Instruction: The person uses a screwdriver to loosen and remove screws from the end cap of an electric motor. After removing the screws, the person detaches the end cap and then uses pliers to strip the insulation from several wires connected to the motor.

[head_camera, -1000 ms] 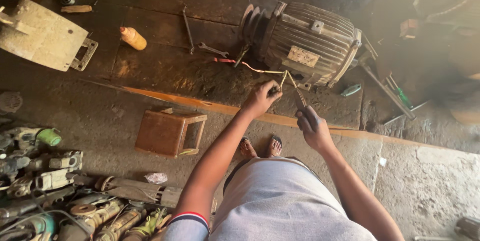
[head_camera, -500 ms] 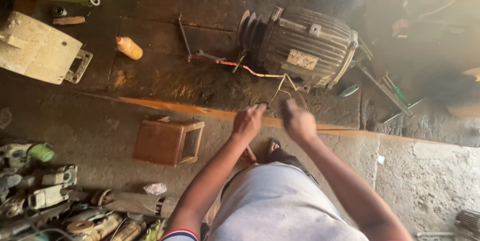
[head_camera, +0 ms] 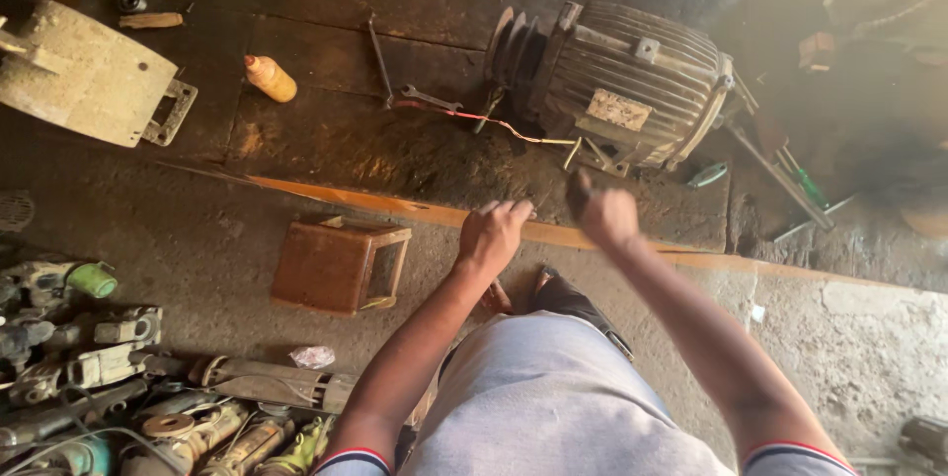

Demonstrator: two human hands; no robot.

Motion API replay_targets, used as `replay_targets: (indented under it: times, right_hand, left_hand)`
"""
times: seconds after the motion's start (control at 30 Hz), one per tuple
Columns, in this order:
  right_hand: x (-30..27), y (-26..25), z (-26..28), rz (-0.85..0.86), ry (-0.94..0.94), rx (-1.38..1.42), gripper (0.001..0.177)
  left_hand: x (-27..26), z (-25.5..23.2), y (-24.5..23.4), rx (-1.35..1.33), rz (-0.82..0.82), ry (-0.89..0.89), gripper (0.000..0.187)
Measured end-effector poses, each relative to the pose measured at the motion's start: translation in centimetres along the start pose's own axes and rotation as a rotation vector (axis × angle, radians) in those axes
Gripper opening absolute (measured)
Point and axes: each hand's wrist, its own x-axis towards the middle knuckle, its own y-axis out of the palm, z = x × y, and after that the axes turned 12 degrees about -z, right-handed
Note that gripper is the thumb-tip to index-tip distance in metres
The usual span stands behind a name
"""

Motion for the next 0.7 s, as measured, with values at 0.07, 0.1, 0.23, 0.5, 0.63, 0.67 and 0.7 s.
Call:
replay_targets:
  times: [0.07,0.1,0.23,0.5,0.63,0.67,0.7]
  right_hand:
    - [0.7,-0.3,0.4,-0.006,-0.12,0.075,0.037]
    - [0.6,-0.4,0.5,0.04,-0.144,0.047,0.036]
    - [-0.1,-0.2,1.2,0.031,0.097,-0.075,0.033]
    - [-0.5,-1.5,1.3,-0.106,-0.017,0.075,0.021]
    - [-0.4,-0.5,0.0,-0.172,-0.197,-0.089,0.025]
    - [0.3,0.4,-0.1,-0.079,-0.342,-0.206,0.03]
    - [0.3,1.5,-0.2,0.012,-0.196,-0.205,0.024]
  left_hand:
    - [0.5,0.5,-0.2,0.076,0.064,-0.003,0.019]
    - [0.3,0.6,-0.2,0.111,0.103,-0.001,0.02]
    - [-0.8,0.8,1.3,0.139,0.161,0.031,0.018]
    - [-1.5,2.7,5.8,-0.208,0.058,-0.121,0.025]
    - [-2.8,2.9,3.3,-0.125,-0.164,0.031,0.032]
    - [-2.3,3.1,2.4,-0.006,-0.103,0.081,0.031]
    - [-2.3,2.8,1.4,0.106,-0.023,0.125,0.029]
